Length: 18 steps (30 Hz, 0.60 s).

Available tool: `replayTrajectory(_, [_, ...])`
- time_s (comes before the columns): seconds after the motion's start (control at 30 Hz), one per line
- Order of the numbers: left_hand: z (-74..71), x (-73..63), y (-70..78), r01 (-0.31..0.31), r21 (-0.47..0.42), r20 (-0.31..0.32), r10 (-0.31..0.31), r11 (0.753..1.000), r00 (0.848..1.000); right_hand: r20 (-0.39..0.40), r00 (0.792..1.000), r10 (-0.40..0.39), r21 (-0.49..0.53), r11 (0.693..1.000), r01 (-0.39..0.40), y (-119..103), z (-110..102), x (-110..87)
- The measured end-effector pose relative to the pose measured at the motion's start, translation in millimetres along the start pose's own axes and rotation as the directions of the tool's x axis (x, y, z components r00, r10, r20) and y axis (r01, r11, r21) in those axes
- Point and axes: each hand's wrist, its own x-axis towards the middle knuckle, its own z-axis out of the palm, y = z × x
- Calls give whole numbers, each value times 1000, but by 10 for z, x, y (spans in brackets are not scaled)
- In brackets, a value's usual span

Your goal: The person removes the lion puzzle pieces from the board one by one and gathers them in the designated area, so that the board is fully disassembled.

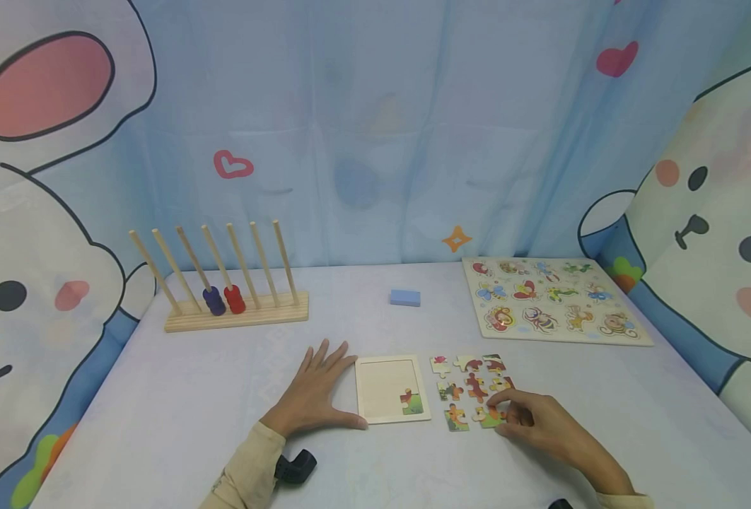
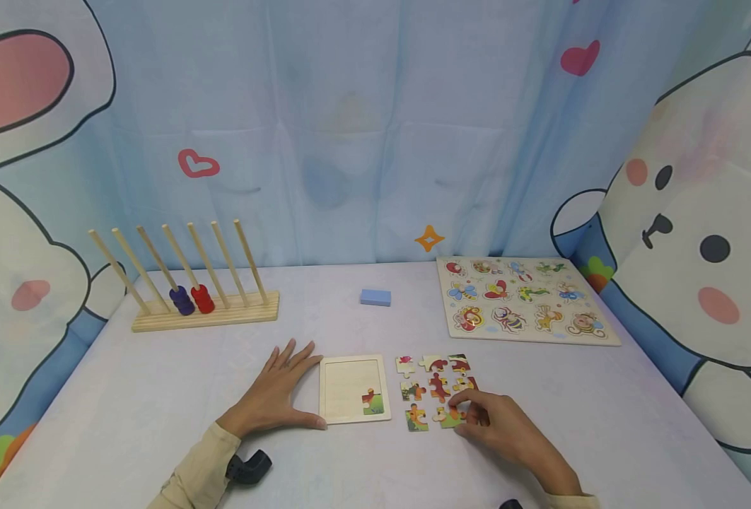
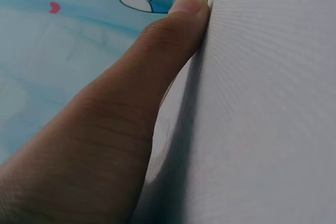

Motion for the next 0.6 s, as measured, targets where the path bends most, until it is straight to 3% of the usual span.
replayTrajectory(0.6, [9, 5, -4, 3, 8, 6, -3, 1000, 1000, -4, 1000, -16, 3, 1000, 16, -6, -11, -15])
